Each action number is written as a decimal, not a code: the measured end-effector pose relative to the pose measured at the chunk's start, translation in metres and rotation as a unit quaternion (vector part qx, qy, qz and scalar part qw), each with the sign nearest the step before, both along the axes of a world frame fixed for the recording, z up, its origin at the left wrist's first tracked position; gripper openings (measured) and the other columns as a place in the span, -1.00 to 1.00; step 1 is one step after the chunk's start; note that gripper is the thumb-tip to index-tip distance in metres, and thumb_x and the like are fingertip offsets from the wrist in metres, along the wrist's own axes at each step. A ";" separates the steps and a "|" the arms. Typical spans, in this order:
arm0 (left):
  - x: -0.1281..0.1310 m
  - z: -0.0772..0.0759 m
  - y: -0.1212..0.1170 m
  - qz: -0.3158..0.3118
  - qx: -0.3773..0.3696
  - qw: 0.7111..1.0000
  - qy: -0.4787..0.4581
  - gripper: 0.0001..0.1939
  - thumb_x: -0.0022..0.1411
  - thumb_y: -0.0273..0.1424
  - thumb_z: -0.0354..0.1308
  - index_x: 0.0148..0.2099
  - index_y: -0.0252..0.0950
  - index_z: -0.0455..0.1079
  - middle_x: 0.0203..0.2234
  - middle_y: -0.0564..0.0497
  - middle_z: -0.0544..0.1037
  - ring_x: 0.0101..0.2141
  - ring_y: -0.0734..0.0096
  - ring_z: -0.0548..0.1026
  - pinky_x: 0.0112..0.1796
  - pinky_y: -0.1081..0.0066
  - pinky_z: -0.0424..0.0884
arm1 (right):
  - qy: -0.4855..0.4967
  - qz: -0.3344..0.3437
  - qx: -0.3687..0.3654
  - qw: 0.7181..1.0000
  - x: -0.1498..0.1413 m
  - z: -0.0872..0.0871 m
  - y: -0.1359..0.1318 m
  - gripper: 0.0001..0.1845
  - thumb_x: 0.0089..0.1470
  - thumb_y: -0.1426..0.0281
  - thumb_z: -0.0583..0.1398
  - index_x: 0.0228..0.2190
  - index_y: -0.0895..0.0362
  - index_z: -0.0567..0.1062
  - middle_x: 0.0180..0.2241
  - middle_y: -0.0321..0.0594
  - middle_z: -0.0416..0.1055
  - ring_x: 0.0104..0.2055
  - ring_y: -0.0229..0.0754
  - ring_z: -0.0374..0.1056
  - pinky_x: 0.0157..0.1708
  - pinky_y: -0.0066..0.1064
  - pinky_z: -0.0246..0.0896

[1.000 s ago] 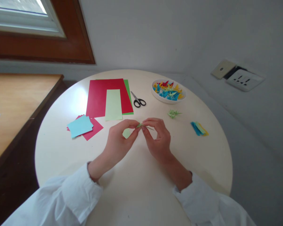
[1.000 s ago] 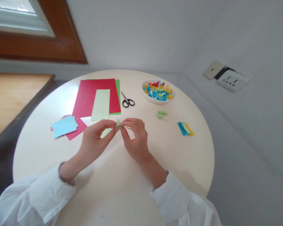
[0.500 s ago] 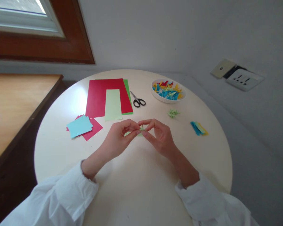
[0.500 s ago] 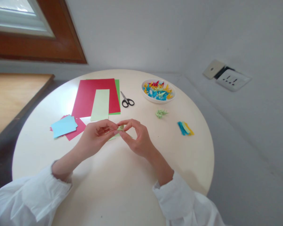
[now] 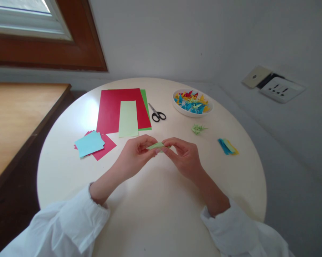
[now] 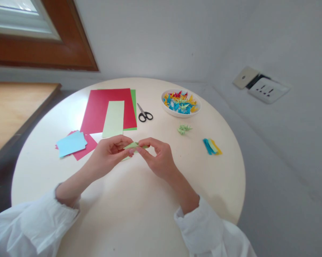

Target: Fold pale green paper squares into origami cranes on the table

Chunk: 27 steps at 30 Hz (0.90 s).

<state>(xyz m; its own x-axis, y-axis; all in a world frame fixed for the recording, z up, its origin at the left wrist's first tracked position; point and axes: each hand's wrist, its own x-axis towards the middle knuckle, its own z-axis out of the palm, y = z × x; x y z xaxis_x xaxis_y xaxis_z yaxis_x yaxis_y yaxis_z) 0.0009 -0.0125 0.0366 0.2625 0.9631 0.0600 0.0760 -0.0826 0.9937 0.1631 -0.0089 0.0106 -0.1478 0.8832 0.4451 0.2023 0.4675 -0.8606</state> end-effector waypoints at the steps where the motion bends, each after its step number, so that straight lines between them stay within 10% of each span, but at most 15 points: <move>1: 0.000 0.000 0.000 0.003 -0.001 1.000 -0.001 -0.83 0.00 -0.32 0.23 -0.37 -0.31 0.40 -0.50 -0.01 0.51 -0.45 0.41 0.46 -0.39 0.40 0.41 | 0.000 0.000 0.001 1.000 0.000 0.000 0.000 -0.94 -0.03 0.38 0.24 -0.46 0.11 0.49 -0.46 -0.25 0.51 -0.41 -0.24 0.41 -0.37 -0.39 0.35; 27: 0.000 0.005 0.000 -0.010 -0.021 0.999 0.043 -0.83 0.09 -0.32 0.14 -0.42 -0.34 0.39 -0.52 0.03 0.47 -0.44 0.45 0.40 -0.42 0.47 0.27 | 0.045 0.047 -0.102 0.993 -0.006 0.005 -0.004 -0.94 -0.07 0.41 0.25 -0.49 0.15 0.48 -0.53 -0.27 0.48 -0.46 -0.28 0.41 -0.37 -0.45 0.34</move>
